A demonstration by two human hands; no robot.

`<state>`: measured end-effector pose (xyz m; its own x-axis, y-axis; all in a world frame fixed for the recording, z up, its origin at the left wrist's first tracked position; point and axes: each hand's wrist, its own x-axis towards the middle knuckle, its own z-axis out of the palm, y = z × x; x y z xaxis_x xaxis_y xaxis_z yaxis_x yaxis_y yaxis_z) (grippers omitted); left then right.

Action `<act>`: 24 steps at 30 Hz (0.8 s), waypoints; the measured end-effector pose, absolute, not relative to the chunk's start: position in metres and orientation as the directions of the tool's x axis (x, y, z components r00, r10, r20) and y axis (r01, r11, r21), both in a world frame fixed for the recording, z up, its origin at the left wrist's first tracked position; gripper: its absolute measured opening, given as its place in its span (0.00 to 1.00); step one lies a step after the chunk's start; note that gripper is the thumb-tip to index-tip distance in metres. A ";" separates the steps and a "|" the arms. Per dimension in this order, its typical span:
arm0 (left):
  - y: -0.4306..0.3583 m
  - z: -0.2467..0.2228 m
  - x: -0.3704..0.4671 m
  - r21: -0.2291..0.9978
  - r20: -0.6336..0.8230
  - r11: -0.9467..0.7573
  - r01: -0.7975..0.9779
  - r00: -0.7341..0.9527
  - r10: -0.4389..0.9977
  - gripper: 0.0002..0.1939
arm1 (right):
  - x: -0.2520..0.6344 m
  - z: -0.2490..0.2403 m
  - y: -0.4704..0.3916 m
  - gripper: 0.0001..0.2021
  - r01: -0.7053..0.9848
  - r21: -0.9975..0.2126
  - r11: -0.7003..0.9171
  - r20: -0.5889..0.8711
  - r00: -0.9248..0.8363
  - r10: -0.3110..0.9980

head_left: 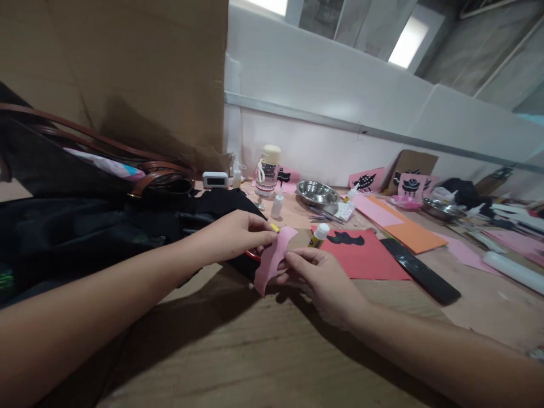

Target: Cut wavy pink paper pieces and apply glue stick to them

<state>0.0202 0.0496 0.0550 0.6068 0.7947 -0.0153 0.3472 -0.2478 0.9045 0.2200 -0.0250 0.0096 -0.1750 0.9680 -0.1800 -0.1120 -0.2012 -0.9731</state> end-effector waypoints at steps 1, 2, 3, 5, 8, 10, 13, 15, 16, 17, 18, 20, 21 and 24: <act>0.050 0.058 0.018 0.886 0.005 -0.282 0.367 0.602 0.798 0.13 | 0.220 0.010 -0.025 0.17 -0.111 -0.971 -0.210 -0.187 -0.186 0.965; 0.050 0.063 0.016 0.861 0.031 -0.324 0.393 0.595 0.803 0.13 | 0.221 0.011 -0.026 0.15 -0.103 -0.972 -0.210 -0.188 -0.192 0.963; 0.049 0.069 0.013 0.826 0.060 -0.371 0.424 0.588 0.807 0.13 | 0.222 0.012 -0.026 0.14 -0.065 -0.980 -0.189 -0.173 -0.196 0.965; 0.048 0.085 0.003 0.742 0.117 -0.452 0.495 0.568 0.815 0.13 | 0.225 0.016 -0.025 0.11 0.145 -0.989 -0.021 -0.054 -0.227 0.972; 0.045 0.109 -0.014 0.664 0.182 -0.526 0.531 0.568 0.803 0.15 | 0.227 0.024 -0.018 0.16 0.568 -0.678 0.466 0.216 -0.453 0.865; 0.043 0.121 -0.023 0.645 0.235 -0.546 0.534 0.542 0.807 0.14 | 0.223 0.028 -0.007 0.27 0.680 -0.358 0.640 0.230 -0.600 0.766; 0.040 0.129 -0.030 0.636 0.251 -0.560 0.531 0.544 0.801 0.13 | 0.211 0.028 0.016 0.35 0.755 -0.103 0.647 0.139 -0.634 0.761; 0.037 0.132 -0.031 0.631 0.246 -0.571 0.525 0.563 0.789 0.12 | 0.202 0.024 0.032 0.31 0.790 -0.070 0.609 0.119 -0.600 0.791; 0.036 0.132 -0.031 0.628 0.242 -0.578 0.520 0.576 0.781 0.11 | 0.197 0.022 0.040 0.27 0.803 -0.064 0.593 0.115 -0.584 0.804; 0.035 0.132 -0.030 0.627 0.241 -0.587 0.512 0.589 0.771 0.11 | 0.193 0.021 0.046 0.24 0.814 -0.056 0.578 0.106 -0.571 0.814; 0.035 0.133 -0.030 0.628 0.243 -0.595 0.501 0.600 0.762 0.11 | 0.189 0.021 0.051 0.21 0.823 -0.048 0.566 0.095 -0.561 0.823; 0.034 0.133 -0.030 0.631 0.254 -0.606 0.484 0.610 0.751 0.12 | 0.184 0.024 0.058 0.19 0.838 -0.032 0.545 0.063 -0.543 0.838; 0.033 0.133 -0.029 0.629 0.265 -0.611 0.481 0.606 0.750 0.12 | 0.182 0.027 0.060 0.19 0.846 -0.024 0.533 0.043 -0.532 0.846; 0.031 0.135 -0.029 0.622 0.297 -0.623 0.474 0.593 0.748 0.12 | 0.178 0.039 0.062 0.23 0.865 -0.002 0.501 -0.017 -0.501 0.865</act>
<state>-0.0286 0.0314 0.1354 0.5934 0.7482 0.2968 0.4741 -0.6228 0.6223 0.1778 0.0624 0.0394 -0.5011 0.8652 -0.0172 0.8654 0.5011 -0.0015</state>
